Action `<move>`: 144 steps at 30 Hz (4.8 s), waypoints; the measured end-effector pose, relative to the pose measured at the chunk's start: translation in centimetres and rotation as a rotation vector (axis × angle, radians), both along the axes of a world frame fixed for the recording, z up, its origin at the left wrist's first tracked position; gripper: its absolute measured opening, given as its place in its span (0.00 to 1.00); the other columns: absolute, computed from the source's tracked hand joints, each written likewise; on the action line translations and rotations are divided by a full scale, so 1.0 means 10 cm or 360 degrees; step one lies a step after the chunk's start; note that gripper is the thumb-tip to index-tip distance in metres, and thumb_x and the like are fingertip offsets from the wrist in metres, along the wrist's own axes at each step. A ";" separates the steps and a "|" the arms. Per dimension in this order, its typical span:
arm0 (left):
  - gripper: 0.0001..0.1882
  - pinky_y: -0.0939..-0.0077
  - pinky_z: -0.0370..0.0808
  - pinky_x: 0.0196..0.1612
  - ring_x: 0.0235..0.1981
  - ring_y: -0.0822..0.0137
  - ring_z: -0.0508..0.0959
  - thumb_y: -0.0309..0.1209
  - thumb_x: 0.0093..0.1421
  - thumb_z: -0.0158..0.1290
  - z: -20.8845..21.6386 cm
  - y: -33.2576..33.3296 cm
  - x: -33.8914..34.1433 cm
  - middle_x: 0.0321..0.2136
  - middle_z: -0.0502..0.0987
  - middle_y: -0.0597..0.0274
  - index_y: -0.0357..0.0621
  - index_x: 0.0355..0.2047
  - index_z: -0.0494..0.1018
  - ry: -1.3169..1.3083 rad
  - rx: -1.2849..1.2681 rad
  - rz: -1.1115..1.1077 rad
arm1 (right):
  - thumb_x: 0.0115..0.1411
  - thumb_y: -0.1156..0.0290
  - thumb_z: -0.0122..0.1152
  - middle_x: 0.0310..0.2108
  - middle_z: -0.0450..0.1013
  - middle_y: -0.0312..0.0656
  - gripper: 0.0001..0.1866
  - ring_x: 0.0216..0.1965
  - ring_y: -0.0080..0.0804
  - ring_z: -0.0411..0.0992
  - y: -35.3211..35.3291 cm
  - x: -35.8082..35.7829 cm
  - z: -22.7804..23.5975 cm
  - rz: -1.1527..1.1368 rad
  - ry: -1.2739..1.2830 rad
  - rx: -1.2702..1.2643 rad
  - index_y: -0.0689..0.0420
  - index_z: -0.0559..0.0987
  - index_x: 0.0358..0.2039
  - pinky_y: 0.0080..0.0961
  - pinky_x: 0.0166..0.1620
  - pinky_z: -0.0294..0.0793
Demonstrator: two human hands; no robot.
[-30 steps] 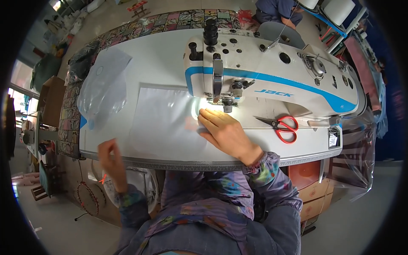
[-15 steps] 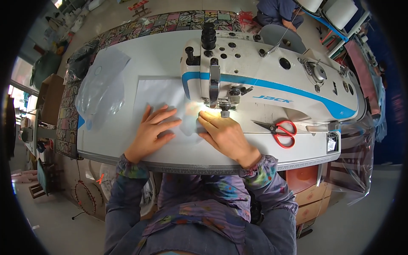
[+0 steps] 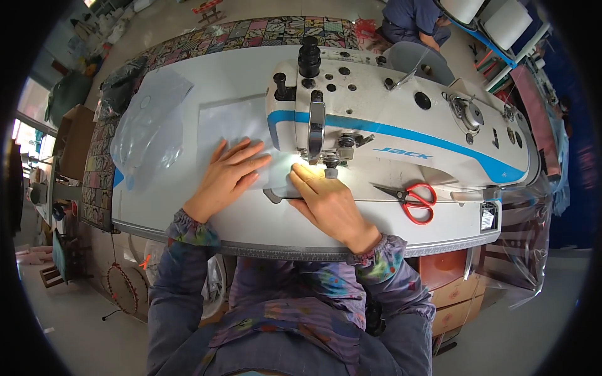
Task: Sewing the edges of plastic pouches using an industrial sewing machine.
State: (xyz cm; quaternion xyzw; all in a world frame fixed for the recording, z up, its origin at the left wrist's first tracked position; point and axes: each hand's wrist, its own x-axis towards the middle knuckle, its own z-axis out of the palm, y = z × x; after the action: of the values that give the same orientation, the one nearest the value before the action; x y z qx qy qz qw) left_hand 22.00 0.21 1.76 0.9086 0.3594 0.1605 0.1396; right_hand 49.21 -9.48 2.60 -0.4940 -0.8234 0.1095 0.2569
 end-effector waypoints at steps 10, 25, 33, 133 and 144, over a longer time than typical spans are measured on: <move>0.26 0.45 0.62 0.71 0.62 0.60 0.77 0.38 0.64 0.62 0.13 -0.69 0.25 0.64 0.75 0.61 0.57 0.64 0.76 0.0155 0.0308 0.0358 | 0.64 0.70 0.68 0.61 0.76 0.53 0.25 0.60 0.56 0.75 0.01 0.03 0.01 0.0006 0.0030 0.0014 0.63 0.78 0.60 0.45 0.62 0.76; 0.29 0.35 0.57 0.72 0.63 0.53 0.69 0.43 0.62 0.65 0.06 -0.55 0.22 0.63 0.69 0.57 0.57 0.64 0.76 -0.0091 0.0141 0.0137 | 0.52 0.84 0.63 0.57 0.78 0.51 0.29 0.57 0.53 0.78 0.01 0.07 -0.02 -0.0002 0.0089 0.0021 0.64 0.80 0.58 0.43 0.59 0.79; 0.17 0.40 0.57 0.75 0.62 0.60 0.75 0.32 0.61 0.65 -0.02 -0.20 0.18 0.55 0.78 0.69 0.56 0.51 0.84 -0.0358 -0.0023 -0.0194 | 0.52 0.84 0.62 0.57 0.78 0.51 0.29 0.57 0.52 0.78 0.01 0.06 -0.04 -0.0008 0.0051 0.0039 0.63 0.80 0.58 0.42 0.59 0.78; 0.30 0.45 0.59 0.74 0.70 0.53 0.68 0.23 0.63 0.52 -0.05 -0.76 0.86 0.67 0.71 0.55 0.41 0.68 0.68 -0.0276 0.0073 0.0240 | 0.67 0.81 0.62 0.26 0.77 0.42 0.25 0.19 0.26 0.77 -0.42 -0.38 0.09 -0.0590 0.0969 -0.0839 0.62 0.75 0.65 0.25 0.24 0.76; 0.28 0.44 0.59 0.74 0.71 0.52 0.67 0.24 0.64 0.50 -0.03 -0.65 0.91 0.68 0.70 0.52 0.38 0.66 0.68 -0.0250 0.0091 0.0220 | 0.67 0.82 0.61 0.26 0.78 0.42 0.26 0.21 0.27 0.78 -0.42 -0.33 0.08 -0.0581 0.0947 -0.0823 0.62 0.75 0.65 0.25 0.26 0.76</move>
State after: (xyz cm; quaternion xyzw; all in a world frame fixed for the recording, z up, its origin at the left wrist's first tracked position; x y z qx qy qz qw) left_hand 31.14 -6.25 1.45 0.8699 0.4044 0.2506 0.1298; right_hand 45.86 -13.67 3.42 -0.6265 -0.5582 0.4025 0.3659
